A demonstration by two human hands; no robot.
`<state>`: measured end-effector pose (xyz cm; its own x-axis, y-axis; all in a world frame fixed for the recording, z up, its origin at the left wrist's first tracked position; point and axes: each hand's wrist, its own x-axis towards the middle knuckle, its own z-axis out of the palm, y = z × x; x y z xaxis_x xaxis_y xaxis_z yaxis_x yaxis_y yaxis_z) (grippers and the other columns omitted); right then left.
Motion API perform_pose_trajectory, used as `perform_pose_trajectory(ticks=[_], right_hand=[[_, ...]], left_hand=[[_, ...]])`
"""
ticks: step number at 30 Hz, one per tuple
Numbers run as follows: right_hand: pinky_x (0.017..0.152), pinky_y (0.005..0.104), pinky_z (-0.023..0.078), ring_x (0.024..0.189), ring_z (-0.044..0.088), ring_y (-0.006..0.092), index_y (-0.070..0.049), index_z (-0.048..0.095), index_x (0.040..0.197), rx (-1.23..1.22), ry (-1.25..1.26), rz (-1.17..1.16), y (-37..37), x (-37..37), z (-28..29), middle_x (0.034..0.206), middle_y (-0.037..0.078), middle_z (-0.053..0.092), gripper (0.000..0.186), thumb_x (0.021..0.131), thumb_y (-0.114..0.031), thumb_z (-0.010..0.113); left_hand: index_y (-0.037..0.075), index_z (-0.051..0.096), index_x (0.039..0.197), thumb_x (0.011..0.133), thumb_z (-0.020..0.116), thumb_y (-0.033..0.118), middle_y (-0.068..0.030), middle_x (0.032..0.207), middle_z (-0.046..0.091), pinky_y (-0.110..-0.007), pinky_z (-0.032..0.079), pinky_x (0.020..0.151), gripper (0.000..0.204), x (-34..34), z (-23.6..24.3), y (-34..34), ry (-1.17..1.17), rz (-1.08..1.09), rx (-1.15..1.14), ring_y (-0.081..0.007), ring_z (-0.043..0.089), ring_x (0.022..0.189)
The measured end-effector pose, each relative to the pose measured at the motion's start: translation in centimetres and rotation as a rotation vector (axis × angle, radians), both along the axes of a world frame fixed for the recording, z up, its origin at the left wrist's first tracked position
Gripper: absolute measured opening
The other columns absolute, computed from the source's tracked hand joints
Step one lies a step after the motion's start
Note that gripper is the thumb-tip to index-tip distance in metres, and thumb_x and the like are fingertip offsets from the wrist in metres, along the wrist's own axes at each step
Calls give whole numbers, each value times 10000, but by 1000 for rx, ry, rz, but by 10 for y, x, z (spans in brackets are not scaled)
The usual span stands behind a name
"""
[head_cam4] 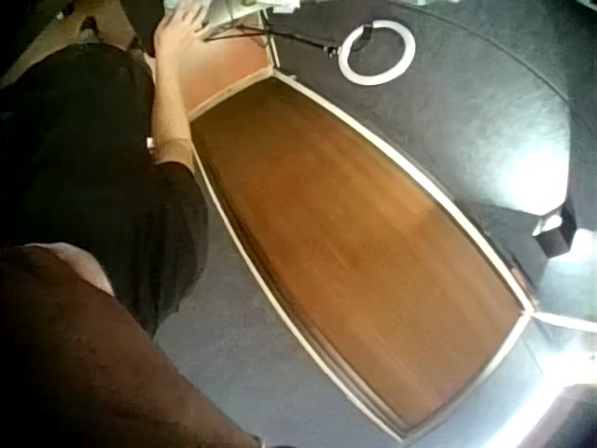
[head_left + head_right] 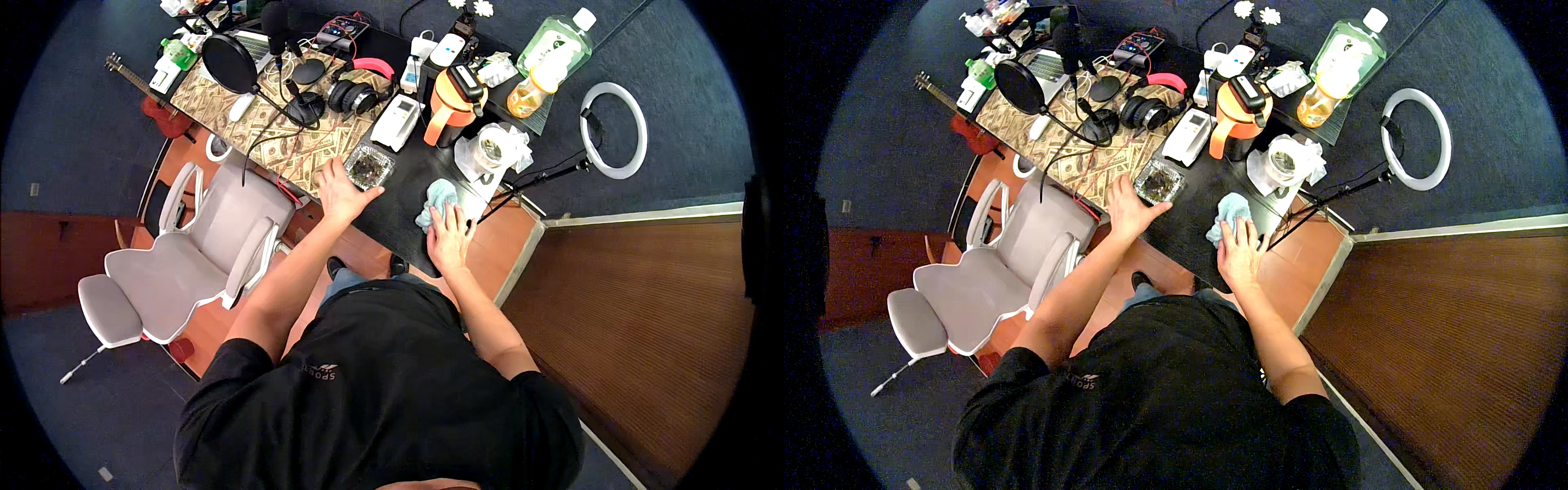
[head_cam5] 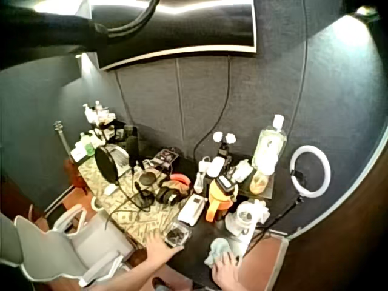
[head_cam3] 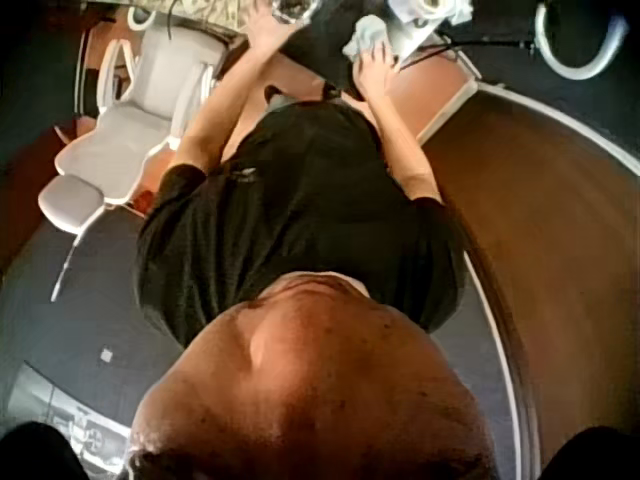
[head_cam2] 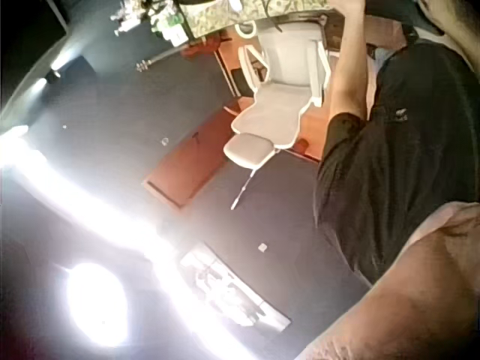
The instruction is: The person wrings a cloth in a small red bucket of water and then uses it to wipe a microphone pop filter, a headphone set, and a microphone stand on a desk.
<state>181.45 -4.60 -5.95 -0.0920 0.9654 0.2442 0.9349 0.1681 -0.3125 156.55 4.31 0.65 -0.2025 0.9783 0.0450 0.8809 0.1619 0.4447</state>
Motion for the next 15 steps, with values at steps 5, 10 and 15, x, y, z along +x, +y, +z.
perform_pose_trajectory(ticks=[5,10,15], right_hand=[[1112,633,279,1352,408,386,-125,605,1308,-15,32,-1,24,-13,-3,1412,212,476,475,836,-163,646],[1121,589,300,1343,418,388,-93,594,1308,9,76,95,29,-11,0,1400,217,473,490,826,-150,654],[1128,579,292,1357,411,383,-104,561,1345,-4,70,123,29,-4,-5,1421,211,466,539,818,-144,667]], left_hand=[[-3,181,1538,540,941,513,-249,1541,318,-512,303,1162,1357,27,9,26,105,51,-262,-407,310,1431],[3,122,1558,601,926,401,-245,1469,392,-473,364,1129,1311,16,-16,33,25,51,-350,-423,397,1353],[-7,118,1554,614,904,307,-226,1436,414,-470,354,1133,1265,15,-16,19,26,24,-315,-395,390,1359]])
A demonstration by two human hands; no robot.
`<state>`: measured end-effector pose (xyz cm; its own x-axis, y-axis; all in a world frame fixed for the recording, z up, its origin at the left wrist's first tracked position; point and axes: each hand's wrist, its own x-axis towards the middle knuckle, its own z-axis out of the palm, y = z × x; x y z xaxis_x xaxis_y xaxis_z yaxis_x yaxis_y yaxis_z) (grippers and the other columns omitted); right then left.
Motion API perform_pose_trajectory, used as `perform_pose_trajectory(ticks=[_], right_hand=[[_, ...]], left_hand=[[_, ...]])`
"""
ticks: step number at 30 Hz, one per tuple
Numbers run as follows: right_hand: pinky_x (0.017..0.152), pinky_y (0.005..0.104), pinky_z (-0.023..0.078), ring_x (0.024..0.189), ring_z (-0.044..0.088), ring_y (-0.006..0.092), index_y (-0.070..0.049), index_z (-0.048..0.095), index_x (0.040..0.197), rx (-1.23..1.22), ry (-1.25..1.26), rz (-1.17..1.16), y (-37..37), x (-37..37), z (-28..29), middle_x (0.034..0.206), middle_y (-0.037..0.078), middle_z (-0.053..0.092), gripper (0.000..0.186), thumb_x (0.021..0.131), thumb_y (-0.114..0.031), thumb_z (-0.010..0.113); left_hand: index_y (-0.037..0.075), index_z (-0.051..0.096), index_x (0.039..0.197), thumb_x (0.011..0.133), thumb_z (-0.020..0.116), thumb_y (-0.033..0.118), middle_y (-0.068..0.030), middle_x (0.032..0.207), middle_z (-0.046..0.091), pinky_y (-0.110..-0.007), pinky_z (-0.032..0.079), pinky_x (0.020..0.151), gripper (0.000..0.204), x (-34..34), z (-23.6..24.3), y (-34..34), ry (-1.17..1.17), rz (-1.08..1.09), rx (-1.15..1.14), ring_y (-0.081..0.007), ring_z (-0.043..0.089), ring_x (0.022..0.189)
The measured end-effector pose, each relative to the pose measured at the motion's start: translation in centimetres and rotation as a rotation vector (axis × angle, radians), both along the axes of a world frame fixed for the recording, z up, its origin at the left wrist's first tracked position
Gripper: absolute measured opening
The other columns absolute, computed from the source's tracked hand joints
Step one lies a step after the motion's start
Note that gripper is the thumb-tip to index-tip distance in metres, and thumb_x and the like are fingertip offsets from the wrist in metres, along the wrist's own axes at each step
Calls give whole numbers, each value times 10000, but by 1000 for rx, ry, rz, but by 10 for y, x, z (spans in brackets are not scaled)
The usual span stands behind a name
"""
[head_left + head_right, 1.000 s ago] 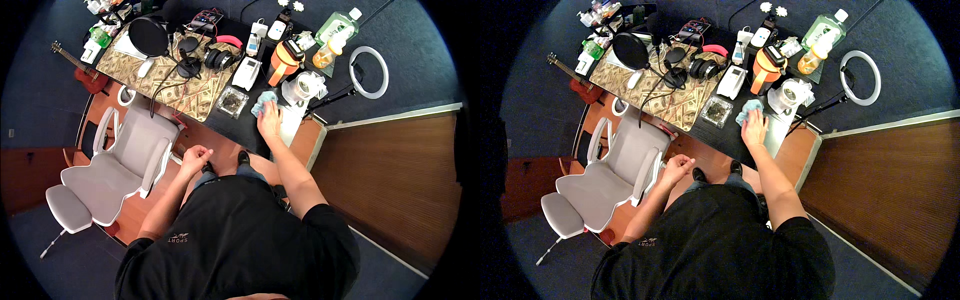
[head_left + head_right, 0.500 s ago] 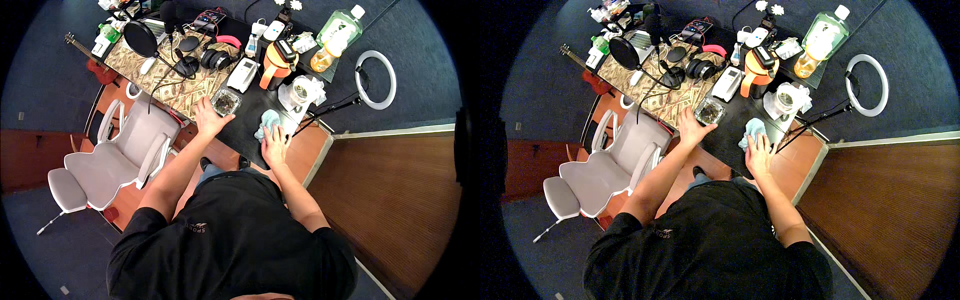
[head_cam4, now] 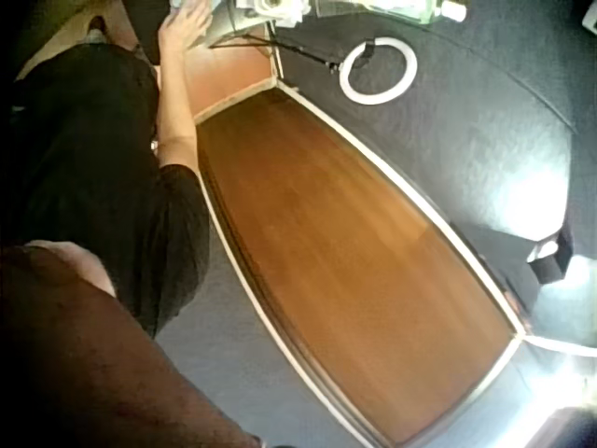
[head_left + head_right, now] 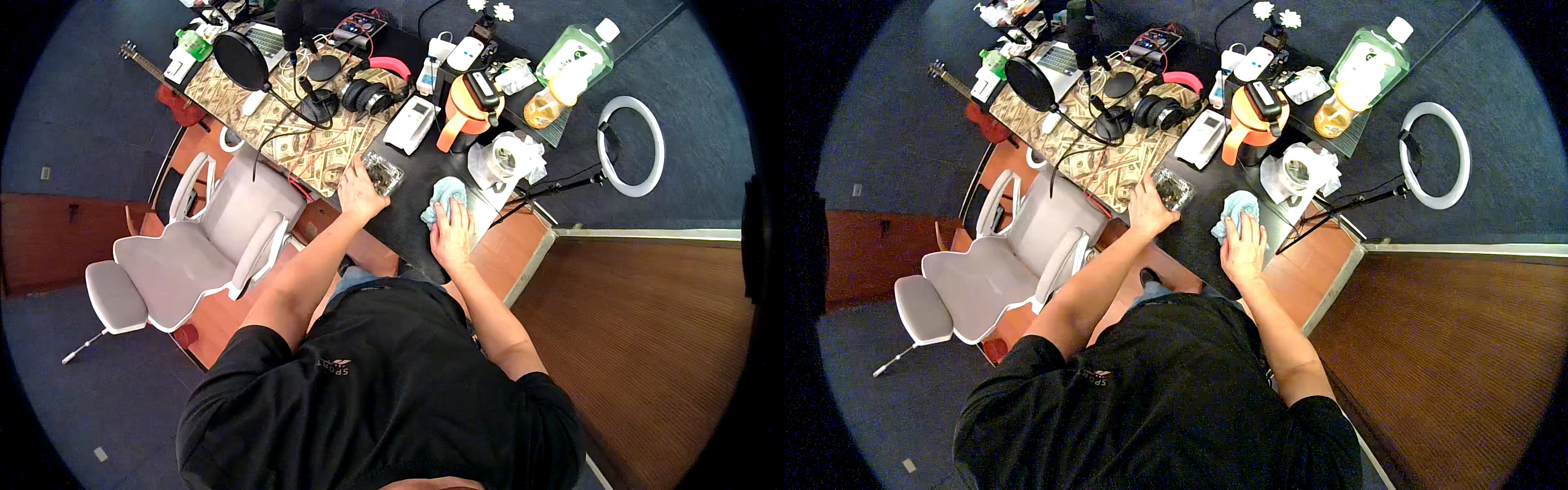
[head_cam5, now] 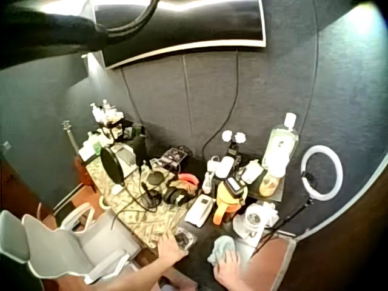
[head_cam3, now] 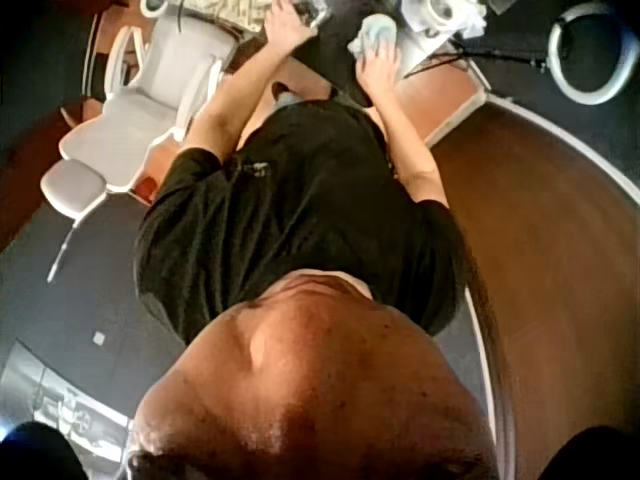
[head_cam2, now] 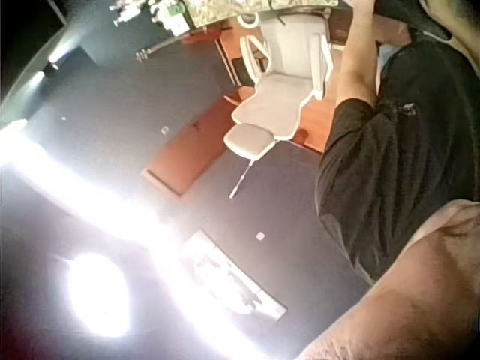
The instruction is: The person wrings a cloth in a small red bucket of water and then uses it to wipe a microphone pop filter, a headphone set, and a microphone stand on a desk.
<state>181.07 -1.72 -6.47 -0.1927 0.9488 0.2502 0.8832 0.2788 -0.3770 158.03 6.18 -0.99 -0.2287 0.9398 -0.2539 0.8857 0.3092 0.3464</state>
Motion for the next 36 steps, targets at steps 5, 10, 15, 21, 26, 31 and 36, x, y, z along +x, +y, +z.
perform_pose_trajectory(ticks=[5,10,15,21,26,31,36], right_hand=[[1120,580,295,1350,416,384,-104,557,1348,9,-15,7,0,0,1,1416,211,466,541,820,-151,664],[1112,579,290,1339,418,385,-94,535,1366,35,-17,25,1,0,-2,1407,221,464,560,824,-158,662],[1101,571,308,1321,436,392,-97,532,1382,41,40,6,-1,2,0,1393,214,484,582,822,-174,670],[1129,594,275,1341,409,376,-126,549,1352,-66,-18,234,-12,4,8,1384,194,473,545,844,-267,689],[1126,586,288,1329,430,367,-125,595,1267,-38,50,226,-7,4,11,1352,185,494,484,819,-263,718],[1122,578,297,1316,442,361,-138,605,1251,-8,88,162,-8,0,8,1336,172,505,476,801,-237,721],[1122,570,302,1318,446,346,-144,606,1244,-10,52,149,-8,1,10,1331,162,510,478,794,-254,722]], left_hand=[[4,111,1566,603,895,309,-216,1421,428,-477,368,1112,1279,-10,1,-37,41,-22,52,-390,406,1335],[7,127,1563,583,923,429,-198,1412,441,-483,379,1096,1331,-13,2,-47,30,9,27,-385,424,1312],[6,141,1559,554,929,511,-195,1423,439,-488,378,1095,1373,-19,-7,-52,13,-15,100,-372,426,1321],[-8,157,1554,572,921,511,-208,1456,412,-492,372,1102,1348,-22,-12,-54,11,-39,158,-391,402,1347],[-51,246,1493,594,918,474,-261,1437,406,-506,349,1117,1239,-16,5,-47,13,-85,237,-434,394,1325],[-92,300,1453,652,894,355,-296,1420,403,-518,332,1127,1093,-10,31,16,-44,-214,557,-461,382,1313],[39,283,1516,631,904,443,-326,1511,282,-523,322,1145,1154,-17,44,127,-16,-62,521,-499,314,1377]])
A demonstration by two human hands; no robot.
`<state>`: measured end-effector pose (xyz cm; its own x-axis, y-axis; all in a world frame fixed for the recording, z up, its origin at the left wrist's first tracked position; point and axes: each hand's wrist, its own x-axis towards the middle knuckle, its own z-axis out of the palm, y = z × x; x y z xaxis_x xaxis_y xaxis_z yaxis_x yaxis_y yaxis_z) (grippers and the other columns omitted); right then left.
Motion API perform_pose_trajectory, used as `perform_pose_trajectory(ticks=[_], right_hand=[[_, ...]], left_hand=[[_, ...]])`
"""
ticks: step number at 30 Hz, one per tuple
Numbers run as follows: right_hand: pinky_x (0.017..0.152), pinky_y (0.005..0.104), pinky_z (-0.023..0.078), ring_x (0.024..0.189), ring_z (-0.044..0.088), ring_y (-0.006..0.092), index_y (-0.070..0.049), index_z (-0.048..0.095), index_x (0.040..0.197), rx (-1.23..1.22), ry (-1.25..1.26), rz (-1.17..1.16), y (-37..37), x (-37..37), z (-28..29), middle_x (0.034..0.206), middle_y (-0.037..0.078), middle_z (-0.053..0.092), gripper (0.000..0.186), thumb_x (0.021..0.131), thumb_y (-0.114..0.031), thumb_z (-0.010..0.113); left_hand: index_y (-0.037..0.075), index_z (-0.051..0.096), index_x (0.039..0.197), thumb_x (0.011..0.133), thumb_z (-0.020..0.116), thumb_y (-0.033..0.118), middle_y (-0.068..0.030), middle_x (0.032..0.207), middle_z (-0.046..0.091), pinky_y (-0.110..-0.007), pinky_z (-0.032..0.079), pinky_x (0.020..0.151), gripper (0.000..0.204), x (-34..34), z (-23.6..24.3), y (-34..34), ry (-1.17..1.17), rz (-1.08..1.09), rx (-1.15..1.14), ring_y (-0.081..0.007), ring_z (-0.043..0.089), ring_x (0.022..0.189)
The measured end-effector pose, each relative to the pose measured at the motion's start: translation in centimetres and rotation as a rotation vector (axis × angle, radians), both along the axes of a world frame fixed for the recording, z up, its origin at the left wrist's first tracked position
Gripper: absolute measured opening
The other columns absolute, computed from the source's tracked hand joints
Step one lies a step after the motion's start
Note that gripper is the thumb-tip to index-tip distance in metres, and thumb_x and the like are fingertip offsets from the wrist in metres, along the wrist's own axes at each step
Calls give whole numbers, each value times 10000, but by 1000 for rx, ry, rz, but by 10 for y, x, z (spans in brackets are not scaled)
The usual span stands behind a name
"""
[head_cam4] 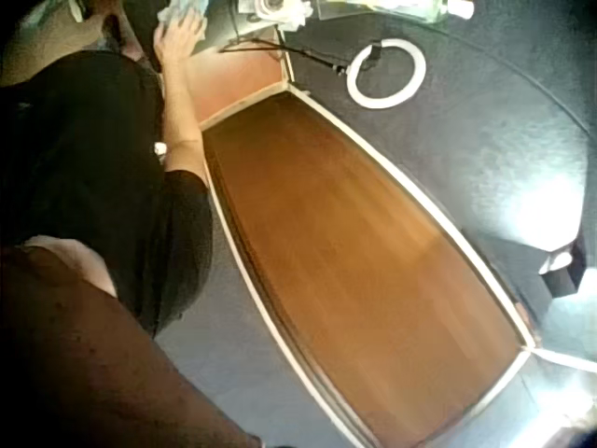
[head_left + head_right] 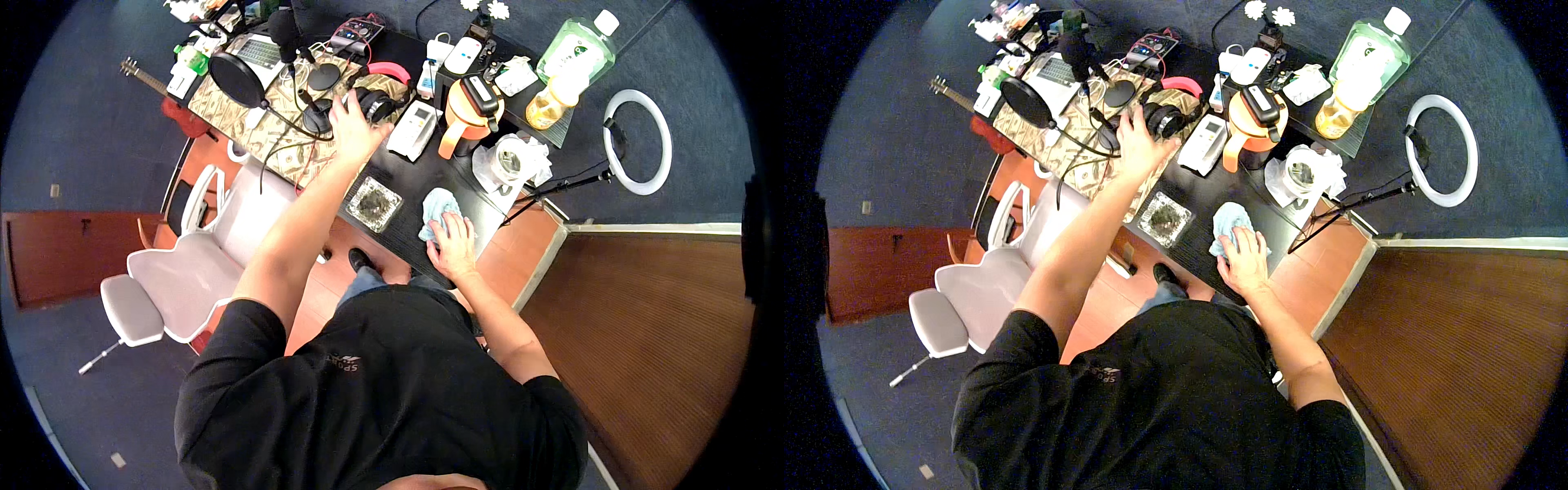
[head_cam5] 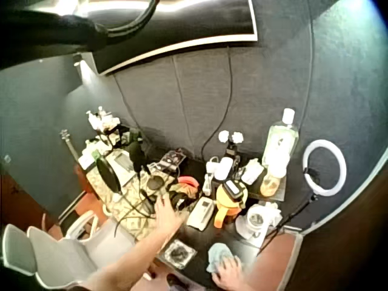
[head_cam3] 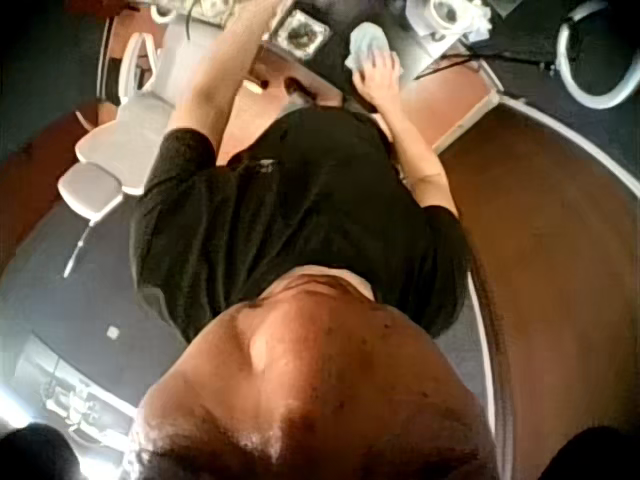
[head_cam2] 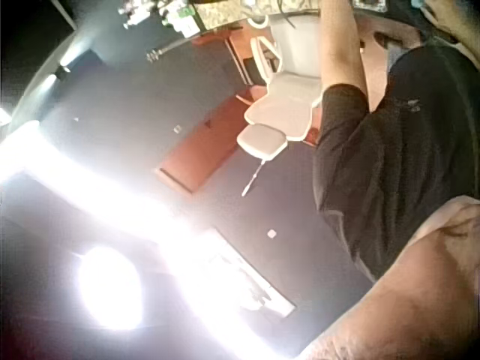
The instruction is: The person wrings a cloth in a small red bucket of water and then uses it to wipe a microphone pop filter, a headphone set, and a microphone stand on a desk.
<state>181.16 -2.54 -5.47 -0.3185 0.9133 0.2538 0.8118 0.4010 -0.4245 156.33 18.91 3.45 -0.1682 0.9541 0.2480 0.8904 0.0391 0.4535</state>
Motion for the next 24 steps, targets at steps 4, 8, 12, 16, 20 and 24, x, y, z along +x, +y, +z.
perform_pose_trajectory(ticks=[4,8,12,16,20,24], right_hand=[[1124,564,305,1317,449,342,-144,607,1234,-8,-30,-10,2,-4,5,1331,162,516,487,776,-255,728],[1130,562,301,1319,445,341,-151,607,1231,-33,-63,-27,1,-4,3,1340,165,515,487,773,-264,725],[1135,562,297,1320,435,337,-157,609,1226,-36,-69,-24,3,-7,6,1338,163,509,472,780,-272,715],[1136,558,298,1315,438,339,-157,612,1227,-31,-65,-31,2,-8,3,1330,161,509,474,777,-270,714],[1130,560,306,1307,456,349,-153,628,1213,-10,-54,-29,2,-10,3,1330,164,520,467,769,-263,719],[1131,554,308,1306,467,353,-154,632,1213,5,-50,-25,2,-10,2,1323,163,531,464,770,-259,723]], left_hand=[[276,219,1578,547,936,536,-274,1623,125,-538,341,1140,1283,-6,7,65,103,109,-339,-486,232,1456],[333,266,1562,514,956,524,-192,1622,158,-558,387,1109,1269,8,11,87,149,133,-584,-429,280,1447],[303,440,1480,580,941,483,-149,1528,270,-511,480,1038,1046,0,-7,84,119,130,-574,-417,389,1365],[314,502,1429,672,901,388,-168,1503,314,-493,482,1034,859,-2,-10,80,92,133,-540,-417,404,1342],[322,499,1426,698,875,332,-172,1483,331,-524,439,1053,820,-3,-7,69,-19,169,-543,-392,378,1343],[292,538,1408,718,861,336,-179,1438,379,-538,453,1042,763,-5,-11,56,-71,167,-441,-417,380,1329]])
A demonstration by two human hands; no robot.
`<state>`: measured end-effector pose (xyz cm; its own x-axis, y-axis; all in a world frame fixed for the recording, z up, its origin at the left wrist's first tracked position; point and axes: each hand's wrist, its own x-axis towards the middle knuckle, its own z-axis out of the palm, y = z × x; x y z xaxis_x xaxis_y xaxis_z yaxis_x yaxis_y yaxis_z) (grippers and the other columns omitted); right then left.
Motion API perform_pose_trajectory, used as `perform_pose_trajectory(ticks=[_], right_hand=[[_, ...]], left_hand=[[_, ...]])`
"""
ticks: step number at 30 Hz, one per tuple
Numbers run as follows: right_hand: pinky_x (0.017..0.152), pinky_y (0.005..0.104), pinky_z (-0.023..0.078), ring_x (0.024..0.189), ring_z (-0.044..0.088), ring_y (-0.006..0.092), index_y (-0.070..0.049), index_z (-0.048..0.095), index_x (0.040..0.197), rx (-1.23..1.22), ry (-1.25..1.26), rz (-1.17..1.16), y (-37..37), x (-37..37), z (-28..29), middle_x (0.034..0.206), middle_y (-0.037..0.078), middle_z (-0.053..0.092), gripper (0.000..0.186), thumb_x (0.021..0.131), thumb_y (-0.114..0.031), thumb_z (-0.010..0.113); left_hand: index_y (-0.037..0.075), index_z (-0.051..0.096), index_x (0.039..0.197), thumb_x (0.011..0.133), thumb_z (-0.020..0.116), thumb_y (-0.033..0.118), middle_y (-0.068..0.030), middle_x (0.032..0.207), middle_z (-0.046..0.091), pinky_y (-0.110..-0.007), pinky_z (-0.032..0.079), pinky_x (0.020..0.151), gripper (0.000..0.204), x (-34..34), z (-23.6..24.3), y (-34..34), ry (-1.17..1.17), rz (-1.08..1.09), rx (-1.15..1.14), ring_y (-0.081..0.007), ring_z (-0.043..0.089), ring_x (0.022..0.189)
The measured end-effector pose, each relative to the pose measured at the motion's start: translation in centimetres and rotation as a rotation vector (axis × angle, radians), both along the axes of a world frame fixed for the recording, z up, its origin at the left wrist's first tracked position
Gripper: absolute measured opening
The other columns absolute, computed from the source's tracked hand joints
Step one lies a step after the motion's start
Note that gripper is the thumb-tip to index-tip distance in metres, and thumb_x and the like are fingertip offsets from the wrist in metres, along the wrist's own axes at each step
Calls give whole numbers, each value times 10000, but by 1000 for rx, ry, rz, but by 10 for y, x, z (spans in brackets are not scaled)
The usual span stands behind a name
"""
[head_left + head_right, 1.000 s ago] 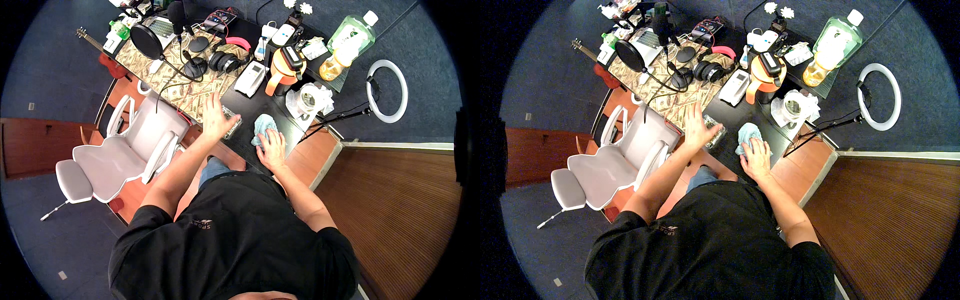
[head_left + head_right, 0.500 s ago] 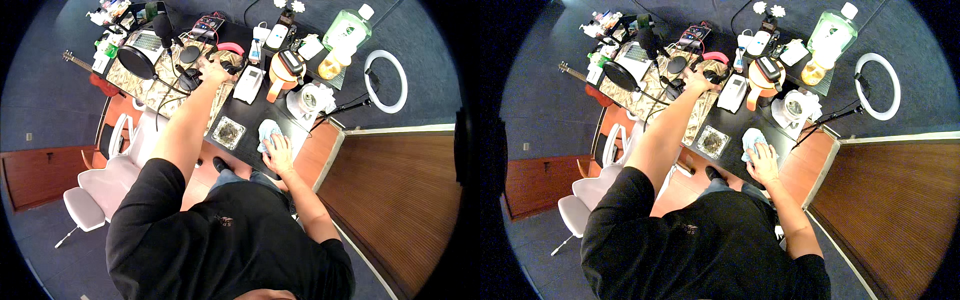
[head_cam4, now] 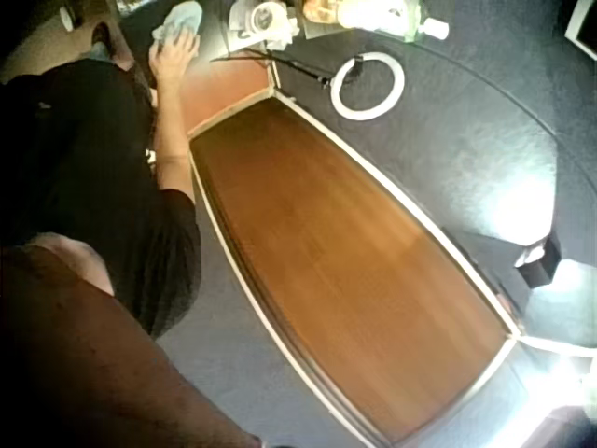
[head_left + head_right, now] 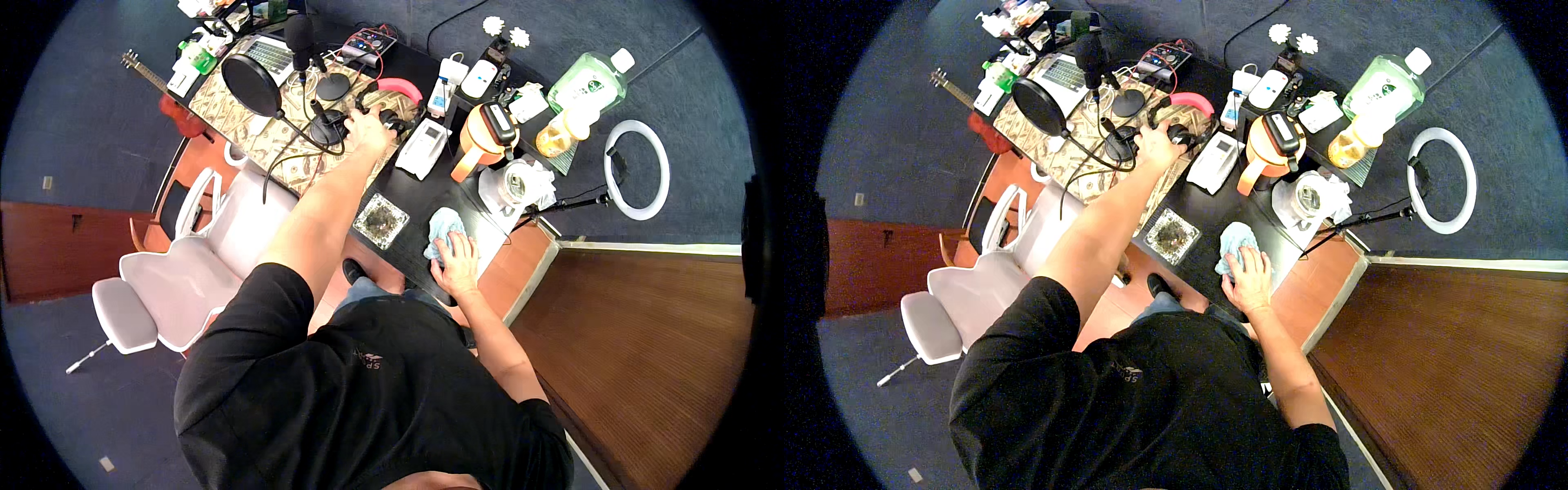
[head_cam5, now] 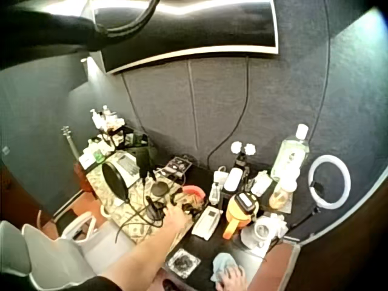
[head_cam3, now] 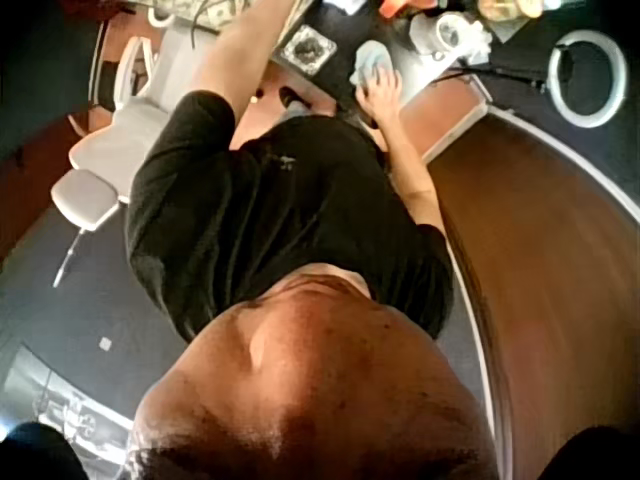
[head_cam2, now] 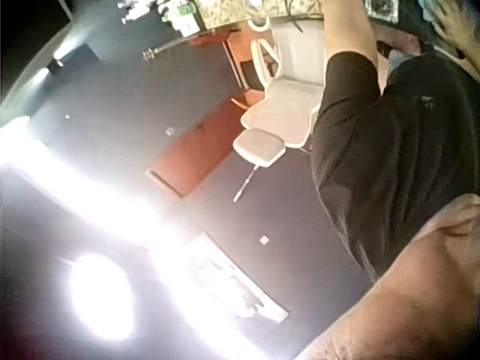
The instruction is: The person wrings a cloth in a small red bucket of water and then uses it to wipe a microphone pop filter, a headphone set, and a microphone stand on a desk.
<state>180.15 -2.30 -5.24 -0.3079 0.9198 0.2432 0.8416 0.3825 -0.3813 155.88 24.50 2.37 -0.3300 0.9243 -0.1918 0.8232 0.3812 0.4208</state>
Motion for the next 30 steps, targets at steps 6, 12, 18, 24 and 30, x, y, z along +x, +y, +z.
perform_pose_trajectory(ticks=[6,12,18,24,30], right_hand=[[1118,549,315,1298,468,342,-149,625,1221,6,-11,12,0,1,2,1320,158,529,471,775,-264,726],[1067,531,359,1258,494,334,-146,632,1188,77,20,18,-3,2,-5,1299,141,549,434,763,-156,722],[973,458,446,1142,555,353,-100,655,1145,32,286,-45,7,-2,-23,1206,139,621,351,799,-43,670],[972,383,517,1089,647,243,-53,559,1260,-923,1937,-117,11,-41,81,1214,103,651,281,1017,-139,447],[1083,530,451,1214,591,350,-34,458,1384,-837,1896,292,16,-107,184,1350,166,571,385,1036,-200,453]], left_hand=[[231,519,1417,699,863,322,-244,1399,403,-526,428,1050,802,10,30,-29,-62,-49,378,-439,385,1305],[196,578,1365,631,892,231,-298,1384,408,-524,368,1089,798,13,65,-108,-139,-148,753,-466,403,1279],[135,586,1350,570,867,129,-242,1367,451,-478,381,1092,829,-22,106,-226,-102,-166,849,-408,475,1258],[98,581,1338,620,826,93,-221,1314,509,-465,427,1051,758,-71,114,-295,-20,-91,858,-393,517,1223],[98,590,1325,619,839,108,-216,1338,495,-441,446,1030,749,-104,104,-325,-138,-86,849,-389,538,1184]])
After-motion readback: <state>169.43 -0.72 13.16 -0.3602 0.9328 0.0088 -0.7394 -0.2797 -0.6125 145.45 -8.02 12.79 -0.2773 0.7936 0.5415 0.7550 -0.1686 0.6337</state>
